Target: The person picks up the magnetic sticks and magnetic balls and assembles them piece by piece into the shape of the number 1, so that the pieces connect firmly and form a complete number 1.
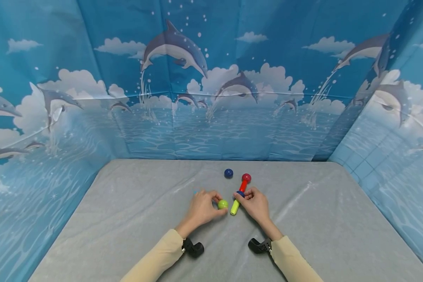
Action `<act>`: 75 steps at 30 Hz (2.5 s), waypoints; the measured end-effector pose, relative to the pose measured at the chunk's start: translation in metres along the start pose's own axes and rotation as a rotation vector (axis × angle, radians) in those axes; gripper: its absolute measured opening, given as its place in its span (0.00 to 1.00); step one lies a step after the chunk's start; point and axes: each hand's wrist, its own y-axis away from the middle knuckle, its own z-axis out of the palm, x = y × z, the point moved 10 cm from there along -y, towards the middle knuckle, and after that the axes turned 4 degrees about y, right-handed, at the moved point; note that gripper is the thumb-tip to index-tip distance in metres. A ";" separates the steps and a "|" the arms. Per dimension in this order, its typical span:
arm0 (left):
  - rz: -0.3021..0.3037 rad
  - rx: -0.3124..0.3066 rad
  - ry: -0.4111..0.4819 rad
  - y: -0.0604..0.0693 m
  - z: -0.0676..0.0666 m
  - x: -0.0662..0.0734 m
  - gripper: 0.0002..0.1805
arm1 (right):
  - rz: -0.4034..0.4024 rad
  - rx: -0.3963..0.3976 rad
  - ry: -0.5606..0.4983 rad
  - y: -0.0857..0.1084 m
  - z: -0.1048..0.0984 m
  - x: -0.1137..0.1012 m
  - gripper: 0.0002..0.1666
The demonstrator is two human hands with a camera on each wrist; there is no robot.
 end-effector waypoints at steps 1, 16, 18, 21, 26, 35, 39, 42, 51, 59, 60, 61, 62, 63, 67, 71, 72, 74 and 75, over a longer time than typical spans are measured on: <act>0.000 -0.004 0.002 0.001 0.000 0.000 0.18 | -0.002 0.000 0.000 0.000 0.000 0.000 0.23; 0.054 -0.026 -0.012 0.010 0.004 0.005 0.18 | -0.011 0.006 0.004 0.000 0.001 0.002 0.24; 0.054 -0.035 -0.011 0.010 0.005 0.006 0.18 | -0.009 0.007 0.000 0.000 0.000 0.001 0.24; 0.056 -0.045 -0.014 0.010 0.007 0.007 0.18 | -0.010 0.008 0.002 0.000 0.000 0.001 0.24; 0.069 -0.053 -0.015 0.011 0.009 0.009 0.17 | -0.006 0.004 0.014 -0.001 0.001 0.001 0.24; 0.072 -0.068 0.000 0.015 0.010 0.013 0.17 | -0.018 0.010 0.008 -0.001 0.000 0.000 0.23; 0.064 -0.074 0.006 0.017 0.011 0.013 0.17 | -0.013 0.009 0.014 -0.001 0.001 0.001 0.23; 0.067 -0.073 0.014 0.017 0.011 0.014 0.17 | -0.011 0.009 0.016 -0.002 0.001 0.002 0.23; 0.059 -0.041 0.028 0.021 0.011 0.016 0.17 | -0.028 0.022 0.010 -0.001 0.000 0.001 0.23; 0.048 -0.015 0.018 0.023 0.009 0.018 0.18 | -0.012 0.017 0.000 -0.001 0.000 0.002 0.23; 0.048 -0.014 0.018 0.023 0.009 0.018 0.18 | -0.007 0.014 0.000 -0.001 0.001 0.002 0.23; 0.048 -0.012 0.016 0.023 0.009 0.018 0.18 | -0.005 0.011 -0.001 -0.001 0.001 0.002 0.23; 0.050 -0.009 0.015 0.023 0.009 0.019 0.18 | -0.004 0.008 0.000 0.000 0.001 0.002 0.23; 0.053 -0.006 0.013 0.023 0.009 0.019 0.18 | -0.002 0.006 0.001 0.000 0.001 0.002 0.23; 0.066 0.007 0.010 0.023 0.009 0.021 0.18 | -0.004 0.002 0.006 -0.001 0.002 0.002 0.23; 0.074 0.018 0.011 0.023 0.010 0.022 0.19 | -0.007 0.003 0.012 -0.001 0.002 0.002 0.23; 0.074 0.020 0.012 0.023 0.010 0.022 0.19 | -0.008 0.004 0.012 -0.001 0.002 0.001 0.23; 0.074 0.023 0.013 0.023 0.010 0.022 0.19 | -0.010 0.006 0.012 -0.001 0.001 0.001 0.23; 0.072 0.024 0.013 0.023 0.010 0.022 0.19 | -0.010 0.008 0.012 -0.001 0.001 0.001 0.23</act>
